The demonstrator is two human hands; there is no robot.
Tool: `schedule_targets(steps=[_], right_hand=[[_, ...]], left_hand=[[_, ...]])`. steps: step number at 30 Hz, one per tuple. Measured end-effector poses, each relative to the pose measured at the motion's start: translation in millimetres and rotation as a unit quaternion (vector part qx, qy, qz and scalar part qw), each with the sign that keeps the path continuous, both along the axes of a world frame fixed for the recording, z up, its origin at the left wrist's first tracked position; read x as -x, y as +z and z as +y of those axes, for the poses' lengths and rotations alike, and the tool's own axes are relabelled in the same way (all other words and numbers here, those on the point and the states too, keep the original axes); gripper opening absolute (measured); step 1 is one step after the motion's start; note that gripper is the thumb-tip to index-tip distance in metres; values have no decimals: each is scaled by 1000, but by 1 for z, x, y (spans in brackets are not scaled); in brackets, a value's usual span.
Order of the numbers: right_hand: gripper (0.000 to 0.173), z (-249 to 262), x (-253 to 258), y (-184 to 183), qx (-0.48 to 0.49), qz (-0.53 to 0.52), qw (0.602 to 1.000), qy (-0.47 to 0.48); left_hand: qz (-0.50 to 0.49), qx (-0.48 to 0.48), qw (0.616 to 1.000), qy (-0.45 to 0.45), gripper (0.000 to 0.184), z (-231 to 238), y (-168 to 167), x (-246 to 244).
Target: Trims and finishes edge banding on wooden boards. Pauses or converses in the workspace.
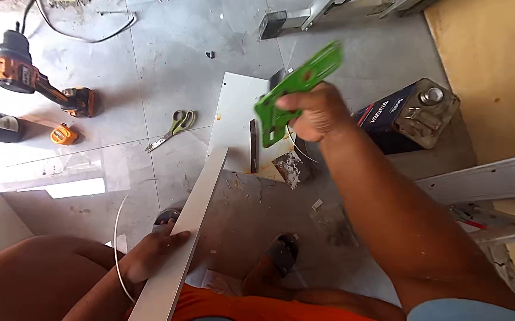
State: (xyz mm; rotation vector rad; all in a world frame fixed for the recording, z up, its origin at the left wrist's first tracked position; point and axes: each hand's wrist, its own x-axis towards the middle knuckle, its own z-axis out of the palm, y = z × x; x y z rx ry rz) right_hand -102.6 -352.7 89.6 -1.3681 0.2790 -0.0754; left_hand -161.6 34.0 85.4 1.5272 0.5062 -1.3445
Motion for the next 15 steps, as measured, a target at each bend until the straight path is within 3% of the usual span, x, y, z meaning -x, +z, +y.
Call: schedule_targets(steps=[3,5,9,15], right_hand=[[42,29,-19,-47,245,189,948,71],[40,44,-22,-82,325,261,900,125],[35,69,-23,-119,361,312,865,156],[33,85,-42,-118,397,346,828,191]], left_hand=[[-27,-12,999,17,23,4,-9,4],[-48,-29,998,11,22,3,-16,0],[-48,-48,998,-17,27,7,-25,-2],[-53,-39,997,-27,28,16,-32,1]])
